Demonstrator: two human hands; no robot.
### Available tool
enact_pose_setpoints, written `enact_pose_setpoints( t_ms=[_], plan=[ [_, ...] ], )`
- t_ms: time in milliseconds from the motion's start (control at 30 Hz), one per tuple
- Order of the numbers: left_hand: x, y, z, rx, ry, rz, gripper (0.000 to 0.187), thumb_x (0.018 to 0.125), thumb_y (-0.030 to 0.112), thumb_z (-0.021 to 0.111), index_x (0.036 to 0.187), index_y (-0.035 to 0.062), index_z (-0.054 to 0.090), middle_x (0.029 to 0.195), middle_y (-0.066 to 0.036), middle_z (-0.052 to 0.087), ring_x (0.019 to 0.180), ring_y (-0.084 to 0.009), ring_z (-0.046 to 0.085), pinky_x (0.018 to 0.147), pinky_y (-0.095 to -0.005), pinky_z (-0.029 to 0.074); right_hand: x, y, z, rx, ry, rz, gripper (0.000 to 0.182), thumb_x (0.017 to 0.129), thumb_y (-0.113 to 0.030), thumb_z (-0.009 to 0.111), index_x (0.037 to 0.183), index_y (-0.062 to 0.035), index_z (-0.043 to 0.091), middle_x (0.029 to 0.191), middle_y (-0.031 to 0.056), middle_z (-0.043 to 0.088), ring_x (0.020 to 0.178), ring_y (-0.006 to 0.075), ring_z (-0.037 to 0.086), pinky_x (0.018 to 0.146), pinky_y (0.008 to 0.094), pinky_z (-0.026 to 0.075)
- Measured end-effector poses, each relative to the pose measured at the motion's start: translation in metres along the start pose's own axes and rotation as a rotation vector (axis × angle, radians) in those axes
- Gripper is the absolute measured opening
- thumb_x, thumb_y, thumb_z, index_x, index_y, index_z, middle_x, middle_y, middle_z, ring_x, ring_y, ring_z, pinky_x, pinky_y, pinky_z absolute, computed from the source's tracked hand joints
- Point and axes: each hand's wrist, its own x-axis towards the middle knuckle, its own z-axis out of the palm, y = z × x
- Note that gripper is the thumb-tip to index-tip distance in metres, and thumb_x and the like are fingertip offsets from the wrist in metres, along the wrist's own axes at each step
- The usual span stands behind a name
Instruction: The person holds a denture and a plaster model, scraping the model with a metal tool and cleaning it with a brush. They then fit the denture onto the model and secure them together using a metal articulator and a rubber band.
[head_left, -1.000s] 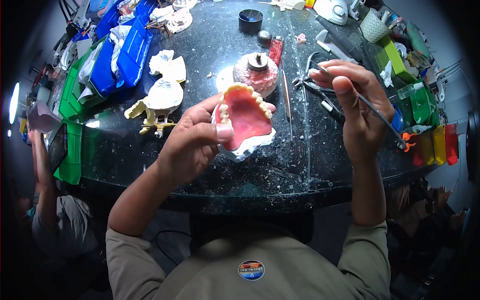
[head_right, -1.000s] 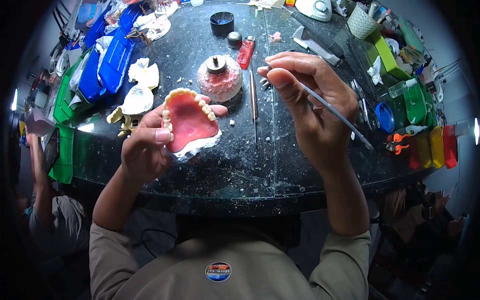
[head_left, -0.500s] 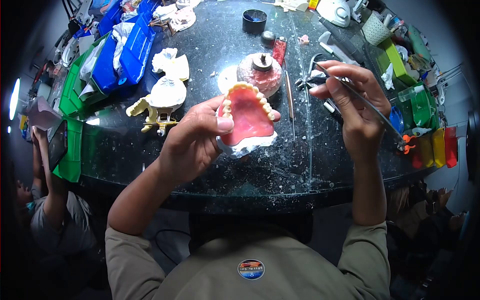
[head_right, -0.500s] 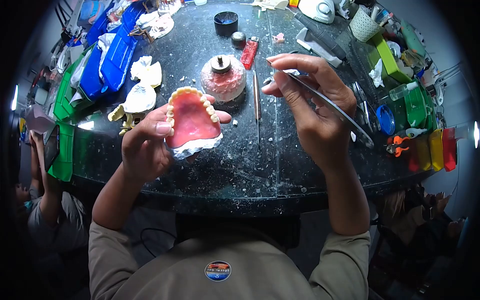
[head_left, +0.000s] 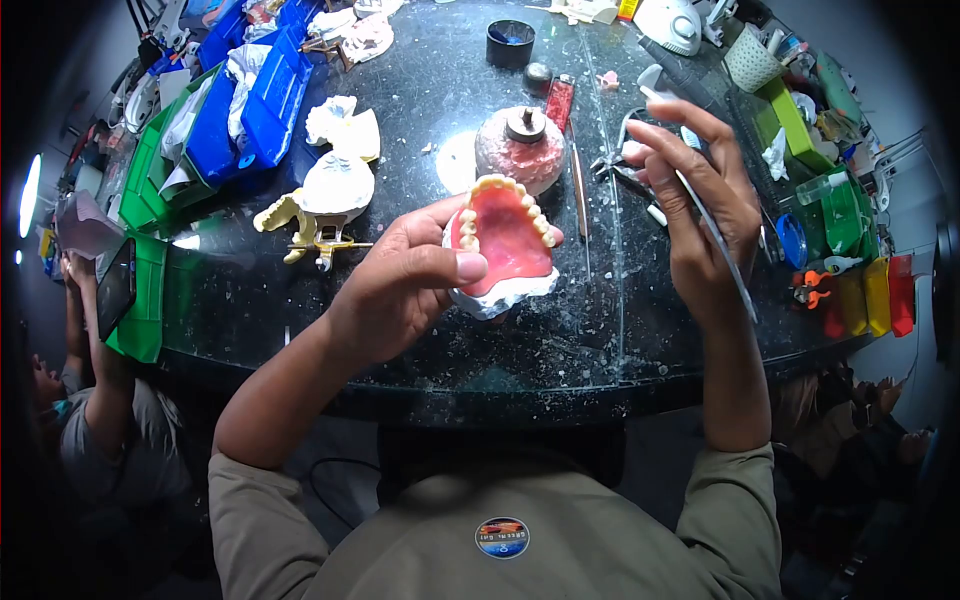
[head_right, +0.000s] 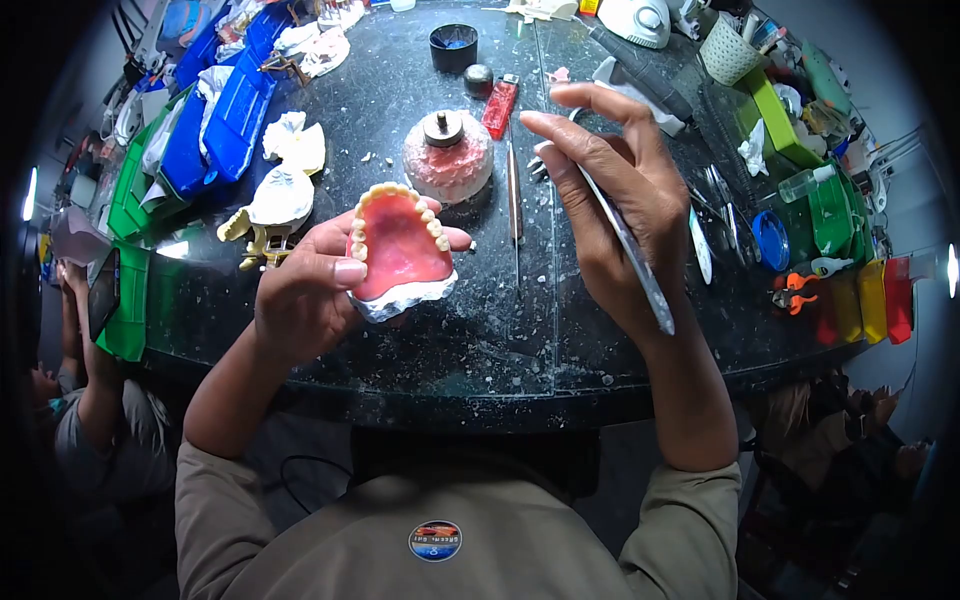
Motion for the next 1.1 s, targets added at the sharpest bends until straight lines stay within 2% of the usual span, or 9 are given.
enact_pose_setpoints(
  t_ms=[100, 200, 300, 433, 600, 867, 900, 1000, 1100],
  plan=[
    [-0.001, -0.001, 0.003, -0.008, 0.034, 0.019, 0.070, 0.073, 0.015, 0.059, 0.135, -0.0079, 0.036, 0.133, -0.032, 0.045, 0.120, -0.0321, 0.054, 0.103, -0.0374, 0.044, 0.001, 0.004, 0.001, 0.089, -0.002, -0.060, 0.018, 0.087, 0.000, 0.062, 0.103, -0.0018, 0.069, 0.104, 0.0129, 0.066, 0.096, 0.0197, 0.067, 0.077, 0.0288, 0.055],
    [0.000, -0.001, 0.003, 0.007, 0.040, 0.027, 0.072, 0.073, 0.013, 0.062, 0.136, -0.0083, 0.034, 0.134, -0.031, 0.045, 0.121, -0.0313, 0.053, 0.104, -0.0380, 0.043, -0.005, -0.007, 0.006, 0.343, 0.007, 0.079, 0.016, 0.084, 0.003, 0.064, 0.099, -0.0013, 0.069, 0.099, 0.0135, 0.068, 0.088, 0.0191, 0.068, 0.074, 0.0274, 0.056],
    [0.000, -0.004, 0.005, -0.012, 0.075, 0.049, 0.075, 0.074, 0.012, 0.067, 0.137, -0.0085, 0.033, 0.132, -0.027, 0.048, 0.121, -0.0290, 0.054, 0.104, -0.0382, 0.042, -0.007, -0.006, 0.007, 0.356, -0.051, -0.065, 0.016, 0.081, 0.005, 0.066, 0.095, -0.0009, 0.069, 0.094, 0.0135, 0.068, 0.083, 0.0189, 0.069, 0.072, 0.0268, 0.056],
    [-0.003, -0.003, 0.007, 0.063, 0.075, 0.043, 0.075, 0.077, 0.012, 0.071, 0.138, -0.0079, 0.033, 0.129, -0.019, 0.052, 0.120, -0.0233, 0.054, 0.105, -0.0365, 0.041, -0.006, -0.015, 0.006, 0.293, -0.110, -0.161, 0.018, 0.076, 0.007, 0.067, 0.093, -0.0009, 0.068, 0.090, 0.0135, 0.068, 0.082, 0.0211, 0.069, 0.071, 0.0294, 0.056],
    [0.000, -0.009, 0.010, 0.095, 0.011, 0.142, 0.071, 0.080, 0.010, 0.072, 0.137, -0.0061, 0.035, 0.130, -0.014, 0.051, 0.119, -0.0181, 0.052, 0.104, -0.0345, 0.040, -0.012, -0.016, 0.014, 0.356, -0.094, -0.110, 0.018, 0.074, 0.005, 0.069, 0.092, 0.0000, 0.066, 0.089, 0.0139, 0.068, 0.081, 0.0223, 0.069, 0.071, 0.0305, 0.056],
    [-0.001, -0.010, 0.013, 0.093, 0.031, 0.123, 0.072, 0.080, 0.011, 0.074, 0.138, -0.0037, 0.035, 0.130, -0.010, 0.050, 0.121, -0.0169, 0.050, 0.104, -0.0340, 0.039, -0.015, -0.017, 0.021, 0.245, -0.064, -0.275, 0.021, 0.073, 0.007, 0.069, 0.093, 0.0030, 0.065, 0.091, 0.0167, 0.067, 0.081, 0.0256, 0.070, 0.069, 0.0315, 0.058],
    [-0.001, -0.011, 0.013, 0.088, 0.032, 0.122, 0.072, 0.080, 0.011, 0.074, 0.139, -0.0035, 0.035, 0.130, -0.010, 0.050, 0.121, -0.0168, 0.050, 0.104, -0.0339, 0.039, -0.016, -0.019, 0.020, 0.230, -0.080, -0.268, 0.020, 0.075, 0.007, 0.069, 0.094, 0.0030, 0.065, 0.093, 0.0175, 0.067, 0.085, 0.0262, 0.070, 0.073, 0.0327, 0.057],
    [0.001, -0.017, 0.009, 0.069, -0.029, 0.209, 0.068, 0.084, 0.000, 0.068, 0.141, -0.0028, 0.030, 0.131, -0.010, 0.047, 0.119, -0.0153, 0.050, 0.101, -0.0315, 0.043, -0.020, -0.023, 0.021, 0.183, -0.109, -0.265, 0.020, 0.078, 0.006, 0.068, 0.097, 0.0037, 0.065, 0.096, 0.0194, 0.067, 0.092, 0.0279, 0.069, 0.079, 0.0351, 0.057],
    [0.001, -0.019, 0.010, 0.110, -0.022, 0.238, 0.070, 0.084, -0.001, 0.069, 0.142, -0.0019, 0.030, 0.133, -0.011, 0.045, 0.122, -0.0163, 0.048, 0.102, -0.0324, 0.043, -0.021, -0.025, 0.024, 0.145, -0.084, -0.284, 0.021, 0.077, 0.006, 0.069, 0.098, 0.0043, 0.065, 0.096, 0.0194, 0.067, 0.091, 0.0278, 0.069, 0.078, 0.0350, 0.058]
  ],
)
